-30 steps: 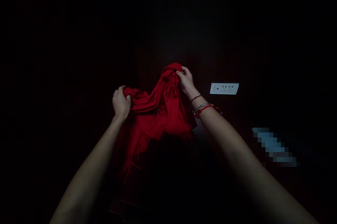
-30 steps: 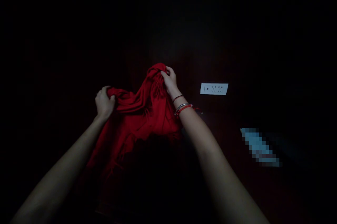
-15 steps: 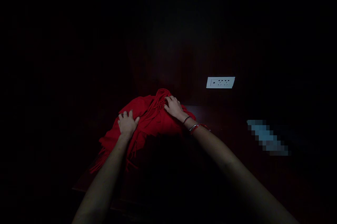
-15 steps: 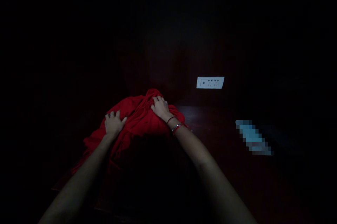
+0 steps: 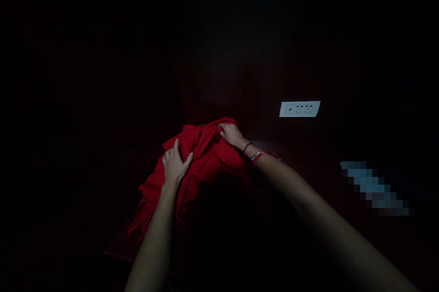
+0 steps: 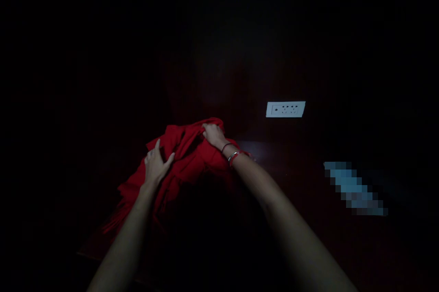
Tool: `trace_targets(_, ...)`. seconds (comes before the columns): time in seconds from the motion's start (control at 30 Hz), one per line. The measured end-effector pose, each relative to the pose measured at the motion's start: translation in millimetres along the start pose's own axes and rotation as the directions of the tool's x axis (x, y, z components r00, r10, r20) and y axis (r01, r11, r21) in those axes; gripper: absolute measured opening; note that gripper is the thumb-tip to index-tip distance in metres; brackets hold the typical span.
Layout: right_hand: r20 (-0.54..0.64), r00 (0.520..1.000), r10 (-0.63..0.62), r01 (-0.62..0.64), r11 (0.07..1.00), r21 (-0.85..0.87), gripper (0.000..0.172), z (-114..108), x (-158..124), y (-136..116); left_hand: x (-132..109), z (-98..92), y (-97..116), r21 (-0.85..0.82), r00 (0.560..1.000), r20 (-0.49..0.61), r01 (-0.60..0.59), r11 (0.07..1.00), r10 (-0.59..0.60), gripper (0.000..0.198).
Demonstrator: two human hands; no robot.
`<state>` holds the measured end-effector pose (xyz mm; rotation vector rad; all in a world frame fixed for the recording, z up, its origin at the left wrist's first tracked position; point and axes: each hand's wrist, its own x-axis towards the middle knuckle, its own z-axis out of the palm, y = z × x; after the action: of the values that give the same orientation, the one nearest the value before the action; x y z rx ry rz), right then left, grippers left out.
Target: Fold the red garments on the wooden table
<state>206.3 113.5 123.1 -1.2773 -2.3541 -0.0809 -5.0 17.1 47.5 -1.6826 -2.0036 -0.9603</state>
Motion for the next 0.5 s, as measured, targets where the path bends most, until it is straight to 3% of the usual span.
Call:
trace_targets(0.13,-0.241,0.926,0.290,-0.232,0.941,0.245,0.032,-37.1,33.7,14.7,0.9,-1.1,0.2,-0.029,1.000,0.014,0.027,0.999,-0.026,0.080)
trace_targets(0.2,-0.246,0.934,0.260,-0.192,0.944,0.267,0.033,-39.9,35.5,14.9,0.5,0.2,0.4,-0.011,0.999,-0.009,0.050,0.999,-0.050,0.077)
trace_targets(0.27,-0.041,0.994,0.098,-0.087,0.972,0.217,0.033,-33.5,27.8,10.1,-0.3,2.4,1.0,0.016,0.997,-0.042,0.068,0.998,-0.068,0.071)
trace_targets(0.3,0.111,0.994,0.020,-0.041,0.982,0.186,0.032,-28.8,21.9,5.9,-0.7,3.7,1.4,0.032,0.996,-0.056,0.077,0.996,-0.076,0.068)
trace_targets(0.37,0.345,0.938,-0.045,0.002,0.992,0.123,0.030,-20.4,9.7,-5.8,-1.1,5.7,1.4,0.051,0.992,-0.070,0.109,0.993,-0.106,0.066)
trace_targets(0.43,0.367,0.930,-0.015,-0.009,0.998,0.063,0.024,-15.6,0.5,-22.2,-0.8,6.5,0.5,0.026,0.986,-0.055,0.157,0.987,-0.155,0.064)
trace_targets(0.5,0.254,0.966,-0.043,0.036,0.999,0.030,0.025,-11.7,-5.2,-41.9,0.2,5.9,-1.3,-0.059,0.981,-0.051,0.184,0.981,-0.187,0.060)
